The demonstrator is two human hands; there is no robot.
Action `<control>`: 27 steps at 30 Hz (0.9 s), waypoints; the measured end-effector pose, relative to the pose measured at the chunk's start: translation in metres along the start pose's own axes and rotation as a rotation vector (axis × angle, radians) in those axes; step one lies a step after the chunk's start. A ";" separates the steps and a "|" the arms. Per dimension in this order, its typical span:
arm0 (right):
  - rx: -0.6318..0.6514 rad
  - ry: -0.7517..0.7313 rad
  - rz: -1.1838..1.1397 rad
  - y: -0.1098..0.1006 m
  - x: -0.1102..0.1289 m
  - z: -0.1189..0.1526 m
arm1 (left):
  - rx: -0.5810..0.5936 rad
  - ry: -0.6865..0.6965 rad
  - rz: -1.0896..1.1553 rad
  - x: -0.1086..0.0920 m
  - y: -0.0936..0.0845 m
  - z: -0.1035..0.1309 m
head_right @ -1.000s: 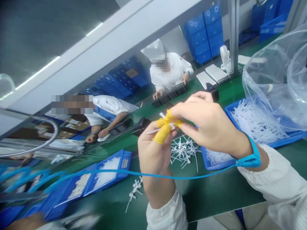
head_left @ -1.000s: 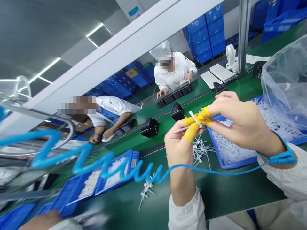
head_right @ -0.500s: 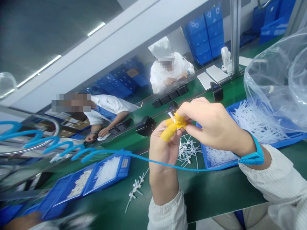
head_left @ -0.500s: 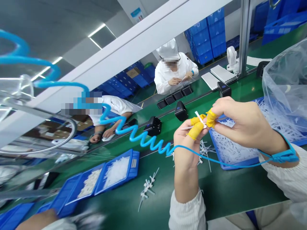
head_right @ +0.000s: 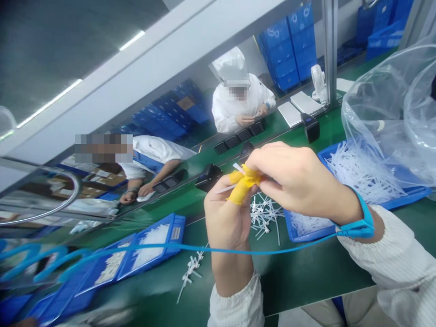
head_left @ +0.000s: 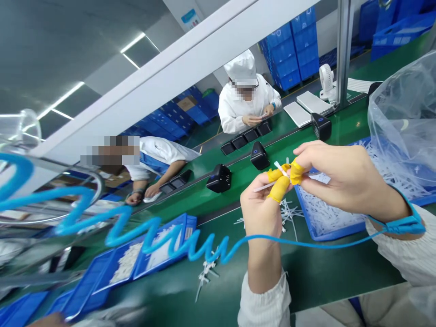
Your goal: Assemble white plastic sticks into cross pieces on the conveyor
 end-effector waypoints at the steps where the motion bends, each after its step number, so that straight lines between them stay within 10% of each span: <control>1: 0.003 0.003 -0.011 0.000 -0.001 0.000 | -0.002 0.044 -0.027 0.000 0.000 0.000; 16: 0.001 0.198 -0.304 -0.008 -0.004 0.000 | -0.063 0.580 -0.256 -0.010 -0.012 -0.003; 27: -0.072 0.257 -0.318 0.015 -0.002 0.000 | 0.064 0.349 -0.065 -0.008 -0.015 -0.010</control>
Point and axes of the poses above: each hand's wrist, its own z-axis away from the middle knuckle, its own y-axis out of the palm, x = y × z, the point moved 2 cm from there along -z, towards the middle knuckle, and after that the axes turned 1 degree about -x, right-handed, at the moved point
